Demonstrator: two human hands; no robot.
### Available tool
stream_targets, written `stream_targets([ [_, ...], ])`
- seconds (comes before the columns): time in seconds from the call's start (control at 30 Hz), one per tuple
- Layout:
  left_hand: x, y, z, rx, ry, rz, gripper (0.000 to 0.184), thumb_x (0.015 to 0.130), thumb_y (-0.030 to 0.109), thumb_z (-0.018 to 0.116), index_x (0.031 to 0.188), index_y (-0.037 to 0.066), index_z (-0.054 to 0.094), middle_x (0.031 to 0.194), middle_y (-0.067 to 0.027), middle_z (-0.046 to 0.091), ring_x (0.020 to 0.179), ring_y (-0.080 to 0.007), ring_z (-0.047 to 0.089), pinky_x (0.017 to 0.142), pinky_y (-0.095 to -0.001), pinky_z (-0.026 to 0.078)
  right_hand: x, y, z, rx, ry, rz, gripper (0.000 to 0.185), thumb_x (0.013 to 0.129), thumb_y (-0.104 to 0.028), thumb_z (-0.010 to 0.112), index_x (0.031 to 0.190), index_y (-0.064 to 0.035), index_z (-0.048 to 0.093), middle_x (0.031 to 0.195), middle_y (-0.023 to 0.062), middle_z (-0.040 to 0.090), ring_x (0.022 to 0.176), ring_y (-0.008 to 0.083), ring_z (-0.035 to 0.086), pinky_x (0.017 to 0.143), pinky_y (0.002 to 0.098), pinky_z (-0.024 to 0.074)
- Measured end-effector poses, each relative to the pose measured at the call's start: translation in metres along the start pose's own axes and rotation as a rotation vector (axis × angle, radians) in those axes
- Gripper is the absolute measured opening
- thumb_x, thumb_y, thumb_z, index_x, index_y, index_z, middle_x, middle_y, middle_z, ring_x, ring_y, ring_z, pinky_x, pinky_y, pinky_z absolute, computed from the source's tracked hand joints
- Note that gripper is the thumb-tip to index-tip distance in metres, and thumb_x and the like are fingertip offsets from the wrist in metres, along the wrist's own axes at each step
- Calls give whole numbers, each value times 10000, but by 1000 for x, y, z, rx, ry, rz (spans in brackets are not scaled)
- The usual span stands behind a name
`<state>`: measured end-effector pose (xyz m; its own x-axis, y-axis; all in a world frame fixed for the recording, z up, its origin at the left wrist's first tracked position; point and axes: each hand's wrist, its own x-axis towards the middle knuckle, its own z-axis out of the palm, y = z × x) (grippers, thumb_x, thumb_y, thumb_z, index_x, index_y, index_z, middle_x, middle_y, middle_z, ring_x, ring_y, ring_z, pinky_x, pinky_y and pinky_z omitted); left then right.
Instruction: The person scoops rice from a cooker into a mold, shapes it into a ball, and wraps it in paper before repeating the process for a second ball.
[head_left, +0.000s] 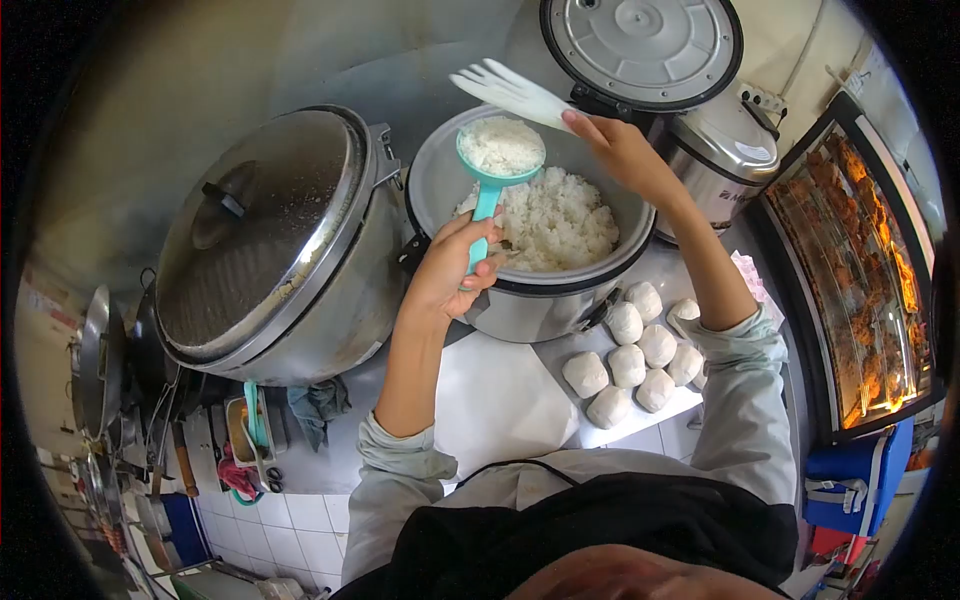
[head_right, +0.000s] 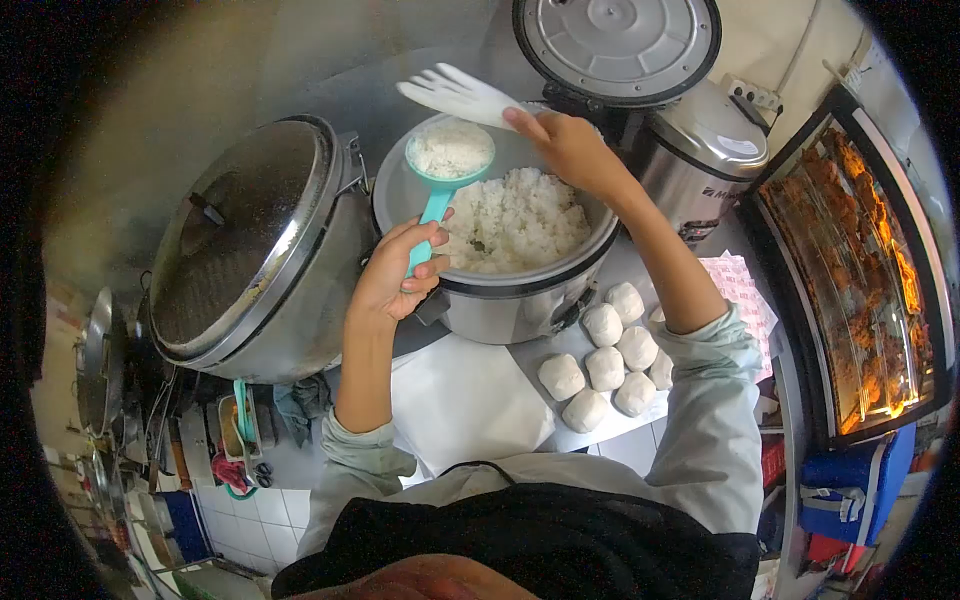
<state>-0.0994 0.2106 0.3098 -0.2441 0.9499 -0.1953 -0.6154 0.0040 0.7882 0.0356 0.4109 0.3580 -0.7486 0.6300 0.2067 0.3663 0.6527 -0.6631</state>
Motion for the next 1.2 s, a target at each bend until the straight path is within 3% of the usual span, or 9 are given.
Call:
stream_targets([
  [0.27, -13, 5, -9, -54, -127, -29, 375, 894, 134, 483, 1233, -8, 410, 762, 7, 416, 455, -24, 337, 279, -132, 224, 15, 30, -14, -173, 103, 145, 743, 845, -654, 371, 918, 38, 633, 874, 239, 626, 863, 402, 592, 792, 430, 454],
  [0.43, -51, 0, -20, -213, -75, -28, 171, 903, 222, 494, 926, 59, 449, 768, -17, 435, 427, -43, 339, 269, -152, 200, 0, 35, -2, -793, -191, 130, 711, 794, -680, 436, 873, -6, 648, 868, 200, 643, 845, 379, 619, 717, 453, 492],
  [0.57, -112, -27, -38, -337, -7, 44, 302, 953, 344, 401, 974, 46, 451, 748, -26, 448, 379, -62, 332, 260, -166, 209, -7, 41, 27, -911, -446, 5, 497, 804, -538, 545, 931, -71, 657, 926, 171, 640, 856, 346, 609, 719, 419, 487],
  [0.7, -176, -81, -56, -315, 271, 105, 339, 959, 332, 384, 1084, 27, 465, 724, -26, 455, 358, -68, 333, 267, -180, 229, -23, 56, 34, -773, 43, -566, 323, 815, -360, 618, 937, -63, 645, 949, 140, 636, 897, 320, 587, 770, 383, 465],
  [0.83, -212, -145, -86, -2, 566, 247, 353, 956, 249, 408, 1232, 37, 469, 697, -20, 494, 355, -71, 369, 295, -192, 257, -76, -12, 18, -395, 293, -544, 140, 775, -153, 640, 795, -15, 629, 810, 140, 611, 754, 312, 570, 727, 392, 418],
  [0.9, -220, -192, -109, 571, 720, 303, 355, 926, 182, 468, 1266, 82, 495, 686, -33, 500, 387, -95, 421, 342, -227, 344, -87, 2, 18, -373, 341, -602, 258, 811, -253, 660, 954, -41, 639, 912, 105, 640, 873, 245, 594, 799, 320, 446],
  [0.97, -210, -224, -127, 1337, 628, 604, 387, 868, 145, 538, 1255, 136, 529, 678, -47, 505, 442, -146, 503, 403, -295, 428, -106, 2, 17, -153, 361, -423, 234, 803, -193, 681, 963, -29, 637, 889, 81, 639, 851, 162, 586, 787, 266, 432],
  [1.03, -212, -271, -148, 1721, 449, 437, 478, 817, 138, 568, 1286, 195, 498, 713, -56, 524, 501, -197, 556, 431, -349, 463, -121, 11, 26, -124, 404, -471, 198, 818, -161, 667, 948, -16, 634, 860, 61, 640, 819, 111, 575, 768, 232, 422],
  [1.2, -212, -286, -166, 1817, 261, 355, 567, 795, 144, 547, 1339, 245, 421, 761, -38, 526, 496, -213, 567, 415, -345, 469, -172, 13, 63, -14, 485, -327, 130, 786, -119, 675, 869, -27, 635, 787, 86, 631, 767, 166, 582, 712, 289, 437],
])
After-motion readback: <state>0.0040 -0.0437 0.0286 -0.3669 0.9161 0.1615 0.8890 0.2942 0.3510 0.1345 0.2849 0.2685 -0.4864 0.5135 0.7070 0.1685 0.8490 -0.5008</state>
